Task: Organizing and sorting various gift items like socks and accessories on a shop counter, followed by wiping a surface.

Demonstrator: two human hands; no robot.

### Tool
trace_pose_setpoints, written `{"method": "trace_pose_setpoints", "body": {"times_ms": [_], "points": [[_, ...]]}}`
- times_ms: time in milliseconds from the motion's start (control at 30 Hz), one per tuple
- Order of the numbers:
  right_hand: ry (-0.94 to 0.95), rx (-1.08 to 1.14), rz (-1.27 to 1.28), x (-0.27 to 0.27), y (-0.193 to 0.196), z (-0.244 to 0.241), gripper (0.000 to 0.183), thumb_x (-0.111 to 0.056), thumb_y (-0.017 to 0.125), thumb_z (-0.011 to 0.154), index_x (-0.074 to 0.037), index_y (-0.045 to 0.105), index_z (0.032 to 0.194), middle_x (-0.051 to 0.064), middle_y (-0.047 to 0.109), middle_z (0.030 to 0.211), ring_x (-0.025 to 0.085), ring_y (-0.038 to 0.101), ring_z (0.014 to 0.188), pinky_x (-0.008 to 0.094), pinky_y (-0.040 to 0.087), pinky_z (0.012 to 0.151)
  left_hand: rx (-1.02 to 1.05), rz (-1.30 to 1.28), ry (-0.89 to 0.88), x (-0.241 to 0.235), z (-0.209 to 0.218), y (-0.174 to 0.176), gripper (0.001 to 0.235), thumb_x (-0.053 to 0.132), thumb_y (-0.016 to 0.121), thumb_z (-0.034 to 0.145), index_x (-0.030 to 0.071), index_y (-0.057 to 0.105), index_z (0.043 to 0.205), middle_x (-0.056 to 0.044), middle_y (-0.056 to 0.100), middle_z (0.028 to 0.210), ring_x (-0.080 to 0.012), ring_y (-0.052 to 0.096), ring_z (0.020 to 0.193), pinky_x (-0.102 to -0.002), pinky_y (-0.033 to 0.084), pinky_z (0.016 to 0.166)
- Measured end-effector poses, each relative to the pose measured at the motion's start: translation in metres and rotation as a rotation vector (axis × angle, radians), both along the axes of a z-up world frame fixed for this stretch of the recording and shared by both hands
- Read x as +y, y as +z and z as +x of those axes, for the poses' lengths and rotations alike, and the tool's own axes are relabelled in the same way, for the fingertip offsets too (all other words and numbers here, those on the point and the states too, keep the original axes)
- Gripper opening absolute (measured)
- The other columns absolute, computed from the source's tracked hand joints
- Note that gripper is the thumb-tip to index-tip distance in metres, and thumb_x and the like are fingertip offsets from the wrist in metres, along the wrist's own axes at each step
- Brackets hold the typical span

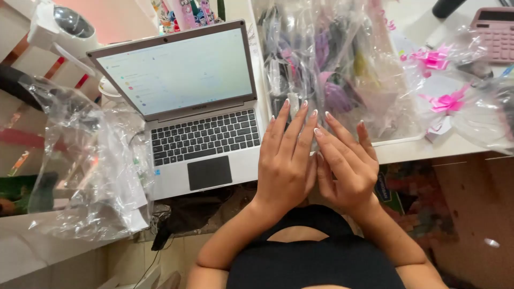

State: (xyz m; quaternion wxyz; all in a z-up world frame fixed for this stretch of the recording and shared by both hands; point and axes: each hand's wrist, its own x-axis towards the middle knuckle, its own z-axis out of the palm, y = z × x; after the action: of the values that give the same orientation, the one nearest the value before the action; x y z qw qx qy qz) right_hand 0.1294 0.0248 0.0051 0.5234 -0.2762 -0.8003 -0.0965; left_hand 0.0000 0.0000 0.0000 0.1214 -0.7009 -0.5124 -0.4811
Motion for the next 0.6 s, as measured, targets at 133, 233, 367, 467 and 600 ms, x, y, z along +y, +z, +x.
{"method": "trace_pose_setpoints", "body": {"times_ms": [133,233,367,467,600], "points": [[-0.01,-0.001,0.02,0.012,0.002,0.028,0.026,-0.009,0.062,0.098,0.003,0.076,0.117,0.017,0.079,0.115,0.037,0.074,0.113,0.045,0.029,0.125,0.014,0.022,0.004,0.012,0.025,0.005,0.047,0.02,0.058,0.1,0.003,0.058,0.145,-0.019,0.06,0.146,-0.0465,0.054,0.141,-0.054,0.043,0.116],[-0.019,0.006,0.035,0.02,-0.001,0.045,0.026,-0.01,0.063,0.098,0.002,0.076,0.116,0.016,0.079,0.112,0.036,0.075,0.111,0.045,0.03,0.125,0.024,0.043,0.031,0.018,0.042,0.008,0.046,0.021,0.057,0.1,0.006,0.06,0.144,-0.017,0.062,0.145,-0.0452,0.057,0.14,-0.054,0.044,0.115],[0.008,0.018,0.069,0.027,-0.003,0.057,0.024,-0.008,0.064,0.097,0.001,0.077,0.115,0.015,0.08,0.11,0.035,0.077,0.106,0.045,0.033,0.123,0.015,0.05,0.069,0.02,0.056,0.007,0.043,0.025,0.054,0.104,0.008,0.06,0.143,-0.016,0.063,0.144,-0.044,0.058,0.138,-0.054,0.044,0.115],[0.024,0.039,0.094,0.028,-0.001,0.055,0.022,-0.004,0.066,0.096,0.0,0.078,0.113,0.014,0.081,0.107,0.034,0.078,0.104,0.044,0.035,0.122,0.011,0.046,0.099,0.018,0.057,0.005,0.042,0.027,0.054,0.105,0.01,0.061,0.144,-0.015,0.064,0.143,-0.0434,0.059,0.138,-0.054,0.043,0.115],[0.066,0.043,0.103,0.028,0.002,0.043,0.019,-0.003,0.068,0.095,-0.003,0.079,0.111,0.013,0.081,0.107,0.033,0.078,0.104,0.043,0.036,0.12,0.017,0.032,0.157,0.018,0.048,0.001,0.041,0.028,0.056,0.105,0.012,0.062,0.143,-0.015,0.063,0.144,-0.0438,0.058,0.139,-0.054,0.042,0.115]]}}
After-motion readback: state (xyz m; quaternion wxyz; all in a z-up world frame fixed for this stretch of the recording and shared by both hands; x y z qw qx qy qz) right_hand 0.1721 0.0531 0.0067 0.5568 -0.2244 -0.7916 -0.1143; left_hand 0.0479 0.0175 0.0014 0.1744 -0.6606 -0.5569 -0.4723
